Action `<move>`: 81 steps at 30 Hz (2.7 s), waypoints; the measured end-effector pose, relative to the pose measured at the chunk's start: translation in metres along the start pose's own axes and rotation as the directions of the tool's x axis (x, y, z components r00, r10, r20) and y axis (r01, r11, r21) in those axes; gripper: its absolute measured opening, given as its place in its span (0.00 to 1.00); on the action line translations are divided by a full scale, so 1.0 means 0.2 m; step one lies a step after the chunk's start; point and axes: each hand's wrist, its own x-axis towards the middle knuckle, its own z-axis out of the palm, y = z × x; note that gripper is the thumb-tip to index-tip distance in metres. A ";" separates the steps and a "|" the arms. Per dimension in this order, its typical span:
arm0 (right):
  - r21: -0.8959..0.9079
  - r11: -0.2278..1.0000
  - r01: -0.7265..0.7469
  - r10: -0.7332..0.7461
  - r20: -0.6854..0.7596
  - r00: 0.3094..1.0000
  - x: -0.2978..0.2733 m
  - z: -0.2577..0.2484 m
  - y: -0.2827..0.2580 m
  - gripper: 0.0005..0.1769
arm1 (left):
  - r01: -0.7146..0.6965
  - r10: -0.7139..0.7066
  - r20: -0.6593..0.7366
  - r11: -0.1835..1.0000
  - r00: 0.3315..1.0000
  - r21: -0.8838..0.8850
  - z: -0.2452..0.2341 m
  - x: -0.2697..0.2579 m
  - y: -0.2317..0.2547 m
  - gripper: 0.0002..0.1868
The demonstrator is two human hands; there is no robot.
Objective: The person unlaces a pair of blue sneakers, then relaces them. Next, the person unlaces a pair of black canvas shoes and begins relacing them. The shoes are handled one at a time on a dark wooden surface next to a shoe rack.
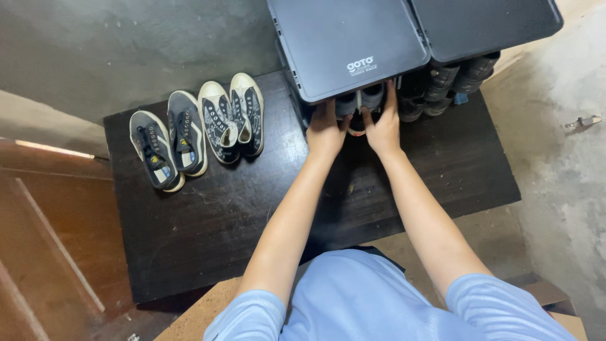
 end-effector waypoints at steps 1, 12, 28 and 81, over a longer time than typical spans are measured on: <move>-0.037 0.999 0.005 -0.007 -0.054 0.999 -0.02 0.01 -0.02 0.45 | 0.026 -0.024 0.025 0.998 0.999 -0.058 -0.02 -0.01 -0.01 0.37; 0.211 0.964 -0.162 0.029 0.520 0.853 -0.65 0.52 -0.59 0.33 | 0.032 -0.001 -0.252 0.992 0.968 0.120 -0.60 -0.62 -0.65 0.30; -0.088 0.995 0.039 0.000 0.401 0.916 -0.38 1.21 -0.67 0.10 | 0.242 -0.244 0.002 0.961 0.970 0.138 -0.81 -0.33 -1.25 0.16; -0.534 0.748 0.395 0.187 0.740 0.646 -0.71 0.86 -0.67 0.12 | -0.036 -0.044 0.305 0.967 0.951 0.252 -0.89 -0.87 -0.80 0.08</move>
